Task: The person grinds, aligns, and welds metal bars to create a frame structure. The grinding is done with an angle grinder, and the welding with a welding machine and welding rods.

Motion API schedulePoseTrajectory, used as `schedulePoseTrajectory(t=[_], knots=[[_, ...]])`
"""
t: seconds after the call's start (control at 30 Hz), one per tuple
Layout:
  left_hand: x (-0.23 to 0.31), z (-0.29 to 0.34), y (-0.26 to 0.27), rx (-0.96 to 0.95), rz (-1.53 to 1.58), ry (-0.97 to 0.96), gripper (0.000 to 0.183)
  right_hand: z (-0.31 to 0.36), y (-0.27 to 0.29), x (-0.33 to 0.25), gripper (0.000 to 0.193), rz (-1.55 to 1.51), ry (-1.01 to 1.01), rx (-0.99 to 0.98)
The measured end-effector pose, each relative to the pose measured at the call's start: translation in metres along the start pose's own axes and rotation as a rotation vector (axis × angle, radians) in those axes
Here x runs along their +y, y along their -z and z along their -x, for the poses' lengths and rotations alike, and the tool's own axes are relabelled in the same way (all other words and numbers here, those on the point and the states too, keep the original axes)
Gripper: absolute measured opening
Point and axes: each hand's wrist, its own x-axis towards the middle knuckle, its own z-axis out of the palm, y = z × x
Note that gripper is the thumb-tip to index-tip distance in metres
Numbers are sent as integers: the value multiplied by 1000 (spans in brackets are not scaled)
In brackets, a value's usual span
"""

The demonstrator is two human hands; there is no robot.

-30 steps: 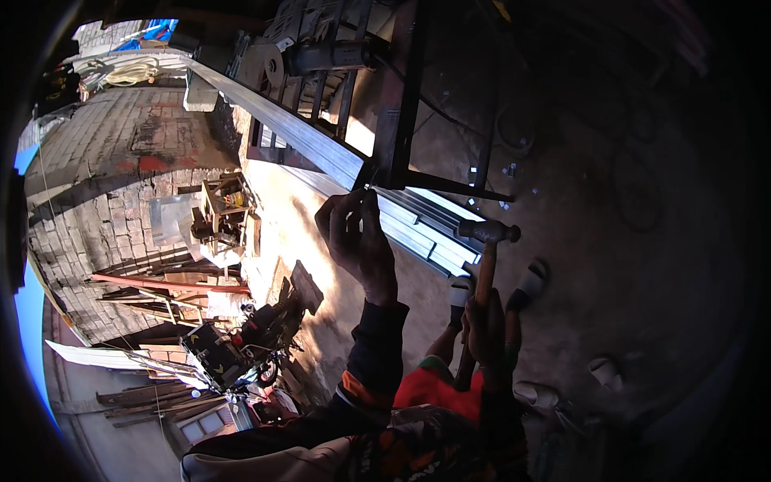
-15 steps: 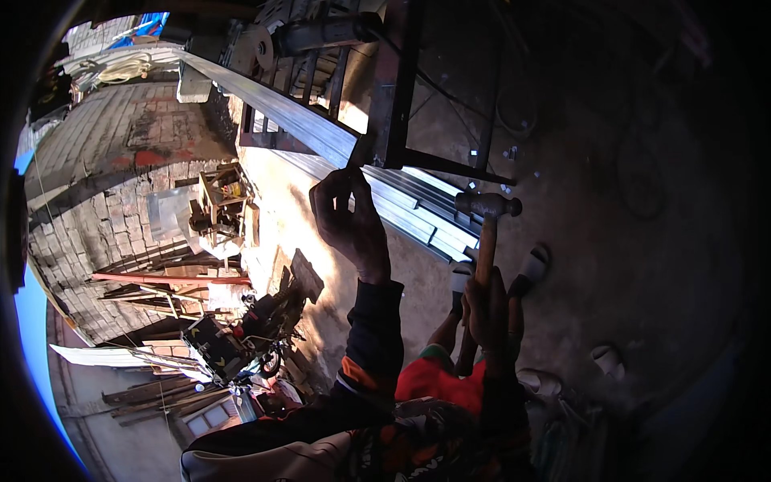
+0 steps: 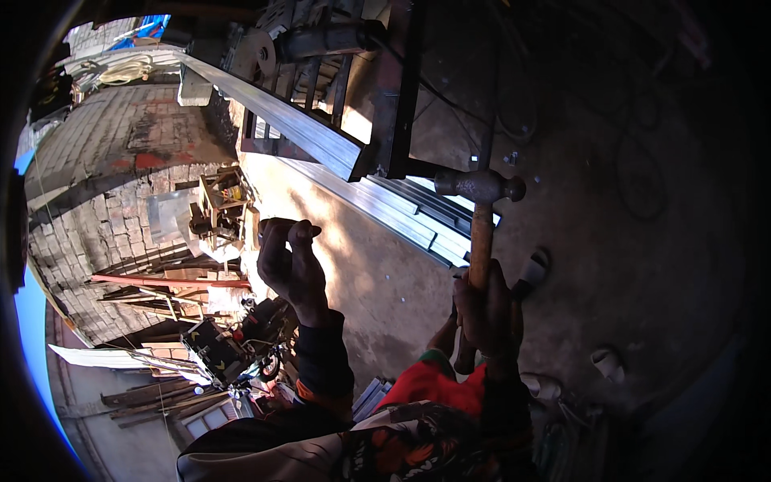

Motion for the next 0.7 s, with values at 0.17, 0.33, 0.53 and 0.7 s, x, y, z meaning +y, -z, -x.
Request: schedulePoseTrajectory(t=[0.17,0.33,0.53,0.7], knots=[[-13,-27,-27,-151,12,-204,77,-32,-23,-27,50,244,421,-55],[-54,-47,-36,-268,-50,-304,113,-78,-67,-71,82,572,938,36],[-77,-96,-50,-363,-117,-537,120,-113,-91,-50,79,730,809,160],[-86,-124,-60,-468,-37,-622,109,-122,-95,-56,78,749,928,243]])
